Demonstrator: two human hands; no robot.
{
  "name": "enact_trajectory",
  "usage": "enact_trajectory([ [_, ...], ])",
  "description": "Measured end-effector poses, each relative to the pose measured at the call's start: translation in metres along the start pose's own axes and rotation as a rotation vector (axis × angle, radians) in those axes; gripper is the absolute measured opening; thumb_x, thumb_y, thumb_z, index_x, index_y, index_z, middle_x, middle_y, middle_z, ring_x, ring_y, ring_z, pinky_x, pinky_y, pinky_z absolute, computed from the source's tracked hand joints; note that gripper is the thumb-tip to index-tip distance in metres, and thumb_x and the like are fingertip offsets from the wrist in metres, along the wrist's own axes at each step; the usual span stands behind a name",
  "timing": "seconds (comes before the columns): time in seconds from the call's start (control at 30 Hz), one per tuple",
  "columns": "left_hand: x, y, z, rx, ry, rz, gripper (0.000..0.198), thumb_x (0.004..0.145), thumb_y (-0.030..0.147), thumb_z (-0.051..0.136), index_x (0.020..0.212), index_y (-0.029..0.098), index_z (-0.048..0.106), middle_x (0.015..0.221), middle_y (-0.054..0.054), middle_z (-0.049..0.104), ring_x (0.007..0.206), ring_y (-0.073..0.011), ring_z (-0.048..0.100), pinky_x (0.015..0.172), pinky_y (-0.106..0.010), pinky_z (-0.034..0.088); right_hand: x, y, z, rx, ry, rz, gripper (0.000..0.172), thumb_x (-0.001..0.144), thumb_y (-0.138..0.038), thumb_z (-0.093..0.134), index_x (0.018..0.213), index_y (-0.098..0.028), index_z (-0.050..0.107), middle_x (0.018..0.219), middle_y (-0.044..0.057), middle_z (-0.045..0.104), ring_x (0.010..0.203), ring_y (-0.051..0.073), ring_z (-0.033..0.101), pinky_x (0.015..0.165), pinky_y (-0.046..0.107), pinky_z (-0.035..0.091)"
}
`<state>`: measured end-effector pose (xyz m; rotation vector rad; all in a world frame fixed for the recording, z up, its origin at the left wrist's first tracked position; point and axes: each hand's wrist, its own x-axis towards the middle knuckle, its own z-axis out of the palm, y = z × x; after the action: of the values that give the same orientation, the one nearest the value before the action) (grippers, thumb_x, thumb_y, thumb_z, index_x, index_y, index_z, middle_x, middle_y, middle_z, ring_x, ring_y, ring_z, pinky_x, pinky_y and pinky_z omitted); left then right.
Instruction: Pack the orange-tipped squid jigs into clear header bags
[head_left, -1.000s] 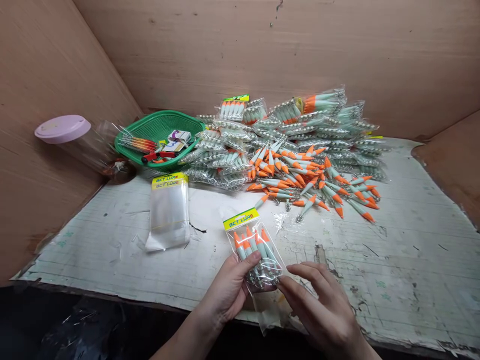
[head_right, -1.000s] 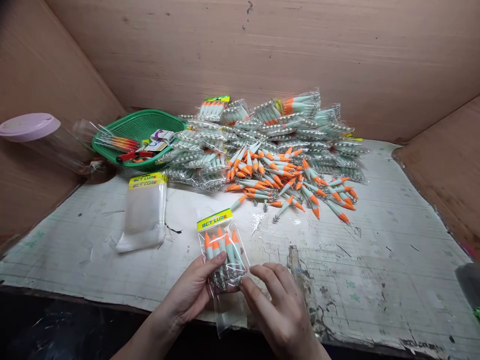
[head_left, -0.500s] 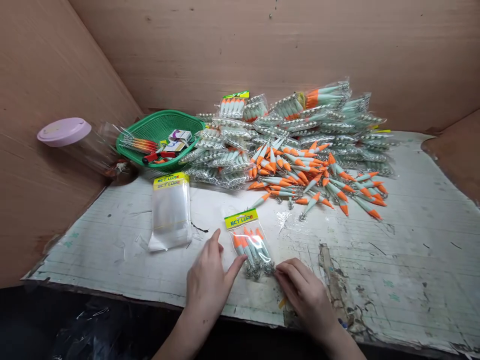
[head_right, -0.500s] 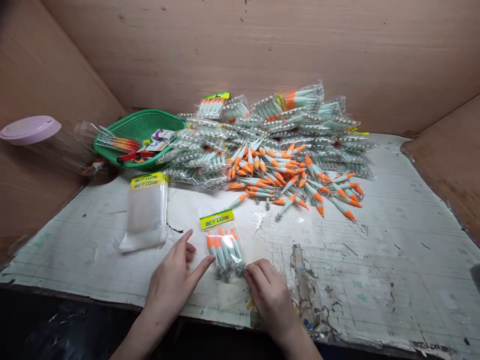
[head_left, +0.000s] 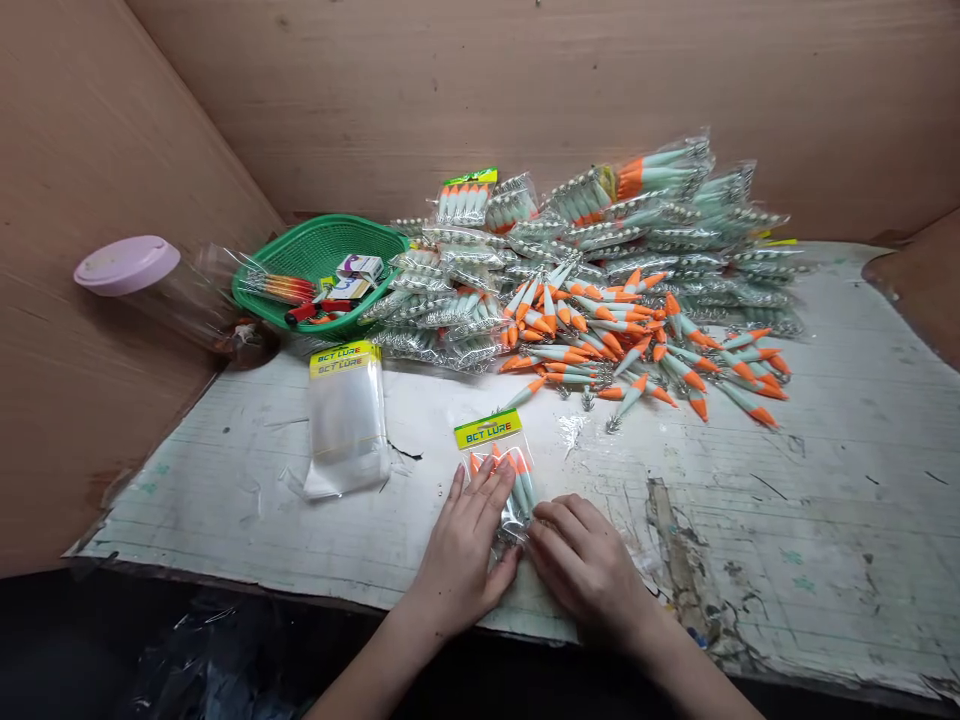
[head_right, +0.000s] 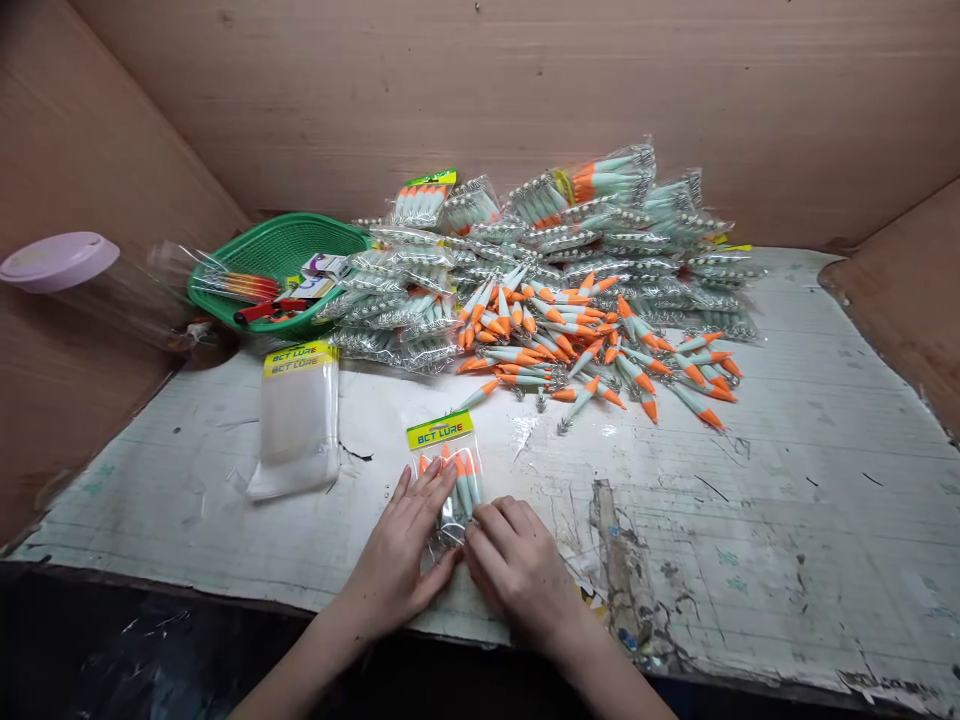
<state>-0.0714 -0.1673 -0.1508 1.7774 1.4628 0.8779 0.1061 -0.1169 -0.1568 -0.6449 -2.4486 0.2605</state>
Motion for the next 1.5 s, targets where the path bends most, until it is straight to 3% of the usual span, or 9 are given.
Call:
enact_trajectory([
  [0.3,0.000,-0.002,-0.007,0.055,-0.043,0.050,0.065,0.085,0.019,0.054,0.145,0.020,0.030,0.149,-0.009,0.035,0.140,-0.0276,0.025,0.116,-0.049,0.012,0.008,-0.001,0.006,0.122,-0.076,0.223,0.017,0.083,-0.007,0.050,0.097,-0.014,0.057,0.096,0.012,0.054,0.085,0.021,0.048,0.068,0.036,0.050],
  [0.5,0.002,-0.007,-0.008,0.165,-0.051,0.111,0.066,0.085,0.021,0.054,0.145,0.021,0.028,0.148,-0.009,0.037,0.139,-0.0267,0.028,0.116,-0.049,0.015,0.008,-0.006,0.011,0.191,-0.038,0.316,0.022,0.078,-0.008,0.051,0.098,-0.016,0.053,0.098,0.011,0.050,0.089,0.024,0.049,0.071,0.039,0.050],
  [0.63,-0.001,-0.011,-0.003,0.366,-0.041,0.163,0.068,0.086,0.019,0.050,0.147,0.017,0.019,0.148,-0.012,0.038,0.141,-0.0261,0.025,0.114,-0.055,0.018,0.005,-0.007,0.014,0.211,-0.027,0.336,0.026,0.077,-0.008,0.051,0.101,-0.019,0.052,0.099,0.010,0.050,0.090,0.023,0.049,0.072,0.039,0.050],
  [0.77,-0.009,-0.013,-0.004,0.457,-0.020,0.130,0.074,0.084,0.024,0.053,0.148,0.016,0.016,0.154,-0.015,0.023,0.143,-0.0317,0.010,0.112,-0.061,0.016,0.003,-0.003,0.008,0.251,-0.041,0.338,0.028,0.079,-0.009,0.052,0.104,-0.020,0.053,0.102,0.010,0.050,0.093,0.023,0.051,0.075,0.037,0.051],
  [0.87,-0.015,-0.013,-0.006,0.447,-0.017,0.122,0.076,0.081,0.015,0.050,0.148,0.014,0.014,0.152,-0.015,0.027,0.143,-0.0293,0.014,0.113,-0.059,0.017,0.003,-0.003,0.005,0.269,-0.063,0.321,0.029,0.080,-0.011,0.054,0.107,-0.019,0.054,0.103,0.010,0.051,0.094,0.023,0.051,0.076,0.038,0.051],
  [1.1,-0.013,-0.011,-0.002,0.597,0.028,0.222,0.066,0.074,0.010,0.046,0.139,0.004,0.033,0.145,-0.020,0.038,0.141,-0.0289,0.022,0.111,-0.054,0.029,0.005,-0.011,0.011,0.201,0.016,0.342,0.017,0.084,-0.019,0.055,0.102,-0.018,0.054,0.098,0.010,0.050,0.088,0.022,0.051,0.072,0.038,0.050],
  [1.3,-0.013,-0.014,0.005,0.745,0.068,0.278,0.061,0.075,0.005,0.042,0.136,0.000,0.036,0.141,-0.023,0.043,0.139,-0.0317,0.026,0.106,-0.053,0.038,0.005,-0.016,0.015,0.193,0.049,0.411,0.014,0.086,-0.019,0.053,0.100,-0.019,0.053,0.097,0.009,0.049,0.088,0.022,0.052,0.073,0.039,0.049],
  [1.5,-0.013,-0.014,0.000,0.643,0.055,0.292,0.056,0.078,0.009,0.045,0.134,0.002,0.038,0.138,-0.022,0.047,0.138,-0.0317,0.028,0.106,-0.054,0.038,0.011,-0.021,0.016,0.186,0.093,0.525,0.008,0.084,-0.022,0.055,0.091,-0.018,0.055,0.093,0.008,0.049,0.086,0.022,0.052,0.073,0.038,0.047],
])
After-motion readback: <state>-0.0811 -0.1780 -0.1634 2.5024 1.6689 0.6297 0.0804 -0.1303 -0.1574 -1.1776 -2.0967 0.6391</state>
